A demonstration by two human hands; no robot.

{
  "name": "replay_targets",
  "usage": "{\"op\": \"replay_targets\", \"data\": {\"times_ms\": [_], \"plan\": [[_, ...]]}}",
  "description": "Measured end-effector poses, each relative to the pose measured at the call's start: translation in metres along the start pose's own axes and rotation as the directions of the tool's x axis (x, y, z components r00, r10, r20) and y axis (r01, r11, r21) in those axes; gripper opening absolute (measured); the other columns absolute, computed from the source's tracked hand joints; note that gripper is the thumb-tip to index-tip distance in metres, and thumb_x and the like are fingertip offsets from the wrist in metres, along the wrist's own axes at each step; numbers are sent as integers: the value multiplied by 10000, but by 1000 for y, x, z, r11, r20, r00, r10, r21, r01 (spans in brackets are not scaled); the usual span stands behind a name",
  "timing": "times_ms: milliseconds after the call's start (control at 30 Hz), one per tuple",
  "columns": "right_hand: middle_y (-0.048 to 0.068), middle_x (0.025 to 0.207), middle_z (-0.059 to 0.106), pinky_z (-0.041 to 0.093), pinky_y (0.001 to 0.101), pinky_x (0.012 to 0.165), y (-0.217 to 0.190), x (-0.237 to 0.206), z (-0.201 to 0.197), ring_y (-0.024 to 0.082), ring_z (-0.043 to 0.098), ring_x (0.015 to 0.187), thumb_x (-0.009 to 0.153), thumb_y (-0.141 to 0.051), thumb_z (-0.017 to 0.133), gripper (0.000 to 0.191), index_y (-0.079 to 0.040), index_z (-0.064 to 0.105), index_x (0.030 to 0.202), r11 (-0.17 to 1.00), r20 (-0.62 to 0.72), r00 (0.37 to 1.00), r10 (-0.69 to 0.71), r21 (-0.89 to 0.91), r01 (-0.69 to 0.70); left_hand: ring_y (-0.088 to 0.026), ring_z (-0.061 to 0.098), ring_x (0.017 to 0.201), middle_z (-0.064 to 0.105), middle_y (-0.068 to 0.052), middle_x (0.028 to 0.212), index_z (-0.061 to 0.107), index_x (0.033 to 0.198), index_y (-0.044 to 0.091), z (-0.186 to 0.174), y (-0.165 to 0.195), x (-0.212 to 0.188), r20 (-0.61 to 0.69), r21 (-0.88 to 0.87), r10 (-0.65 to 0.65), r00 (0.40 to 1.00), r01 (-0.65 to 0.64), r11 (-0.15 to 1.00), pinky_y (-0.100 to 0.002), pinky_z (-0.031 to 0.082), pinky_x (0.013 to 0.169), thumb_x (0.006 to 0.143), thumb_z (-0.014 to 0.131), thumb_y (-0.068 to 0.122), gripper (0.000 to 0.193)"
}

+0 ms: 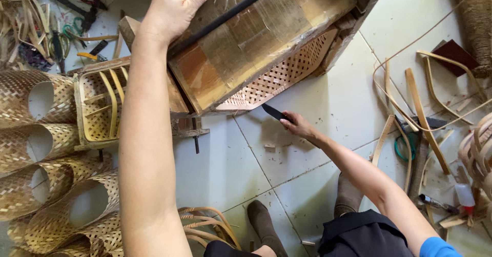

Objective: The person sits on the floor assembling woven bamboo baskets, fitting curved bamboo ribs into the basket frame and tapping them into place with a hammer. They then trim the basket edges with a knife, press the rim to seat it, and stack the finished basket with others.

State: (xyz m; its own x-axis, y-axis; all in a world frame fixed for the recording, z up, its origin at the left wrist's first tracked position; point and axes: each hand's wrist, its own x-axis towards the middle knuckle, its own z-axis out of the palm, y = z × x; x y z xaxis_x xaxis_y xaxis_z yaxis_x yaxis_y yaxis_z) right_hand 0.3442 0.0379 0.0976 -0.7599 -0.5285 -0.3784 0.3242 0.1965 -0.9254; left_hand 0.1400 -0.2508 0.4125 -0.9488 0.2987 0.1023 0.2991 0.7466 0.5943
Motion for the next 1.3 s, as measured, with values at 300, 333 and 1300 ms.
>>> {"op": "replay_targets", "data": {"times_ms": [300,333,1300], "plan": [[81,714,618,458,373,480,-14,2,3,217,561,531,1026,-210,586,171,-56,569,1100,995,-30,999,-31,-95,28,-217,707,1157,748,-126,1197,641,1316,24,3,-3,0,-23,-126,145,989,-147,981,-353,559,972,1068,604,576,607],[120,719,649,480,421,514,-17,1,7,292,604,577,1012,-208,604,182,-62,578,1117,924,-129,971,-199,-354,143,-231,720,1138,754,-126,1177,652,1295,40,3,-2,0,-31,-72,89,996,-91,993,-356,561,953,1052,604,614,625],[157,1518,523,409,544,1129,-107,-241,-129,345,491,1394,976,-571,423,719,-95,427,1515,756,-302,951,-65,607,245,-446,654,1034,710,-191,1108,674,1158,106,42,131,-110,-186,360,70,980,2,933,-558,515,852,1000,411,725,691]]}}
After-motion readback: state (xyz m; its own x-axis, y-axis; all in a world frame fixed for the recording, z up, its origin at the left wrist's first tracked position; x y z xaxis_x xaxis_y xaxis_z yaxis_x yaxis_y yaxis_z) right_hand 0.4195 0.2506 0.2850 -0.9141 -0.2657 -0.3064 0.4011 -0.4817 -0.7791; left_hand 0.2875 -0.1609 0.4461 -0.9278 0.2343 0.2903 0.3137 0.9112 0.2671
